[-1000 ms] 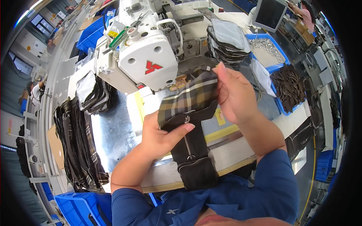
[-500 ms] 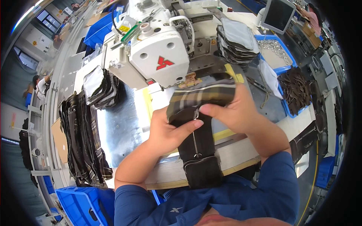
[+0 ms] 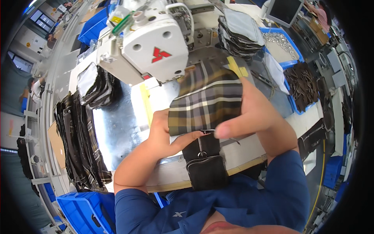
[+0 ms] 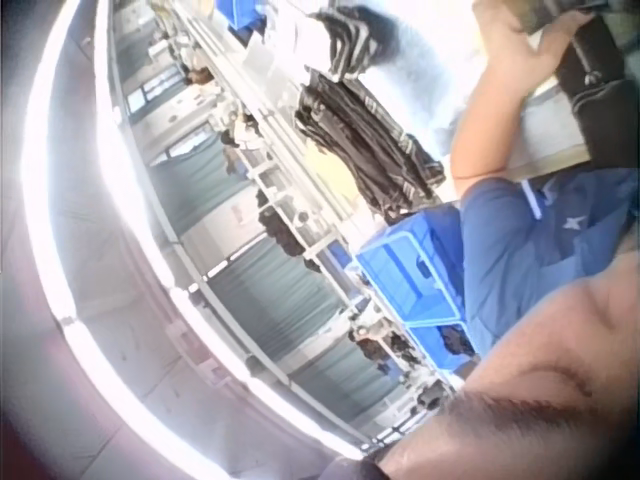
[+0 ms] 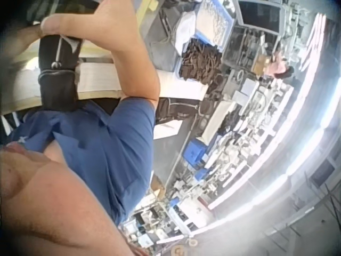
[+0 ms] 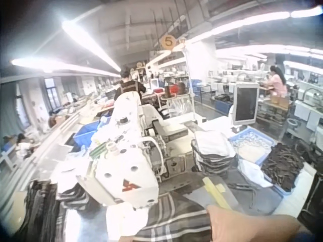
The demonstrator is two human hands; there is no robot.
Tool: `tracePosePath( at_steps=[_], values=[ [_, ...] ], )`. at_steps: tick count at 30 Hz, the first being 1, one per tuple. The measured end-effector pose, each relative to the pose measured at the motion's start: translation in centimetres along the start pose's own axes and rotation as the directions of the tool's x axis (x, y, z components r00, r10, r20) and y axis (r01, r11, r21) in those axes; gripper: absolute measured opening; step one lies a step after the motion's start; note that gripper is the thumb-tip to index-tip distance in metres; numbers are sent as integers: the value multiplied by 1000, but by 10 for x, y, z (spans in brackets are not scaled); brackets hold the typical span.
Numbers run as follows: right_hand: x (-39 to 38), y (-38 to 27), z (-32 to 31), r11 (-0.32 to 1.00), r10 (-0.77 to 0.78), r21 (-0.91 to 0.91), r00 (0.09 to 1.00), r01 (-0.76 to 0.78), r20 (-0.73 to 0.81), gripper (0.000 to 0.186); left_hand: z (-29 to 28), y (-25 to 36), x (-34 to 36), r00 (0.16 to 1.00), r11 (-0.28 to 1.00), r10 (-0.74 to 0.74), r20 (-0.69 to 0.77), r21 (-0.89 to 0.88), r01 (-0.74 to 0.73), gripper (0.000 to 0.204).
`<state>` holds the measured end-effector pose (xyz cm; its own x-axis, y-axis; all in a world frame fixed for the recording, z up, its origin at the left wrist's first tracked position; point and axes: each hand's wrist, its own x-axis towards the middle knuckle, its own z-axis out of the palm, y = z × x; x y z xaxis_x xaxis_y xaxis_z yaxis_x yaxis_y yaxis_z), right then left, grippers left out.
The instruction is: The person uses a sewing machine to stitch a zipper onto a small fabric pouch. They repeatedly align the zipper, sew it in place, and then flip the pouch to inspect the seam and the plaid pattern on the other side. The process is repeated for multiple pouches in a factory setting.
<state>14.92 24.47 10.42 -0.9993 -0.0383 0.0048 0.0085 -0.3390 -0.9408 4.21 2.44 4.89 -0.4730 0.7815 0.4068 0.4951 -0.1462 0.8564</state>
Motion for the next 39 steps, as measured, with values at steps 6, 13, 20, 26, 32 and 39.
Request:
tracePosePath(
  at_steps=[6, 13, 20, 26, 32, 39],
  values=[
    [-5, -2, 5, 994, 96, -39, 990, -101, -98, 71, -1, -7, 2, 973, 968, 214, 82, 112, -222, 37],
    [-1, 6, 2, 993, 16, -112, 998, -22, -53, 77, 2, -3, -1, 976, 946, 214, 27, 244, -214, 37],
    [3, 10, -7, 963, 41, -269, 998, -26, 50, 73, 4, -10, -2, 922, 864, 385, 49, 331, -378, 41],
    [8, 13, -4, 974, 58, -219, 998, -51, 28, 69, 11, 1, -10, 912, 960, 178, -370, 271, -77, 40],
    [5, 25, -8, 933, 77, -353, 997, -76, -11, 62, 0, 18, -4, 765, 442, 636, 106, 762, -473, 35],
    [2, 15, -1, 911, 14, -412, 1000, -18, -13, 49, 5, 27, -7, 773, 392, 609, 178, 780, -489, 31]
  ],
)
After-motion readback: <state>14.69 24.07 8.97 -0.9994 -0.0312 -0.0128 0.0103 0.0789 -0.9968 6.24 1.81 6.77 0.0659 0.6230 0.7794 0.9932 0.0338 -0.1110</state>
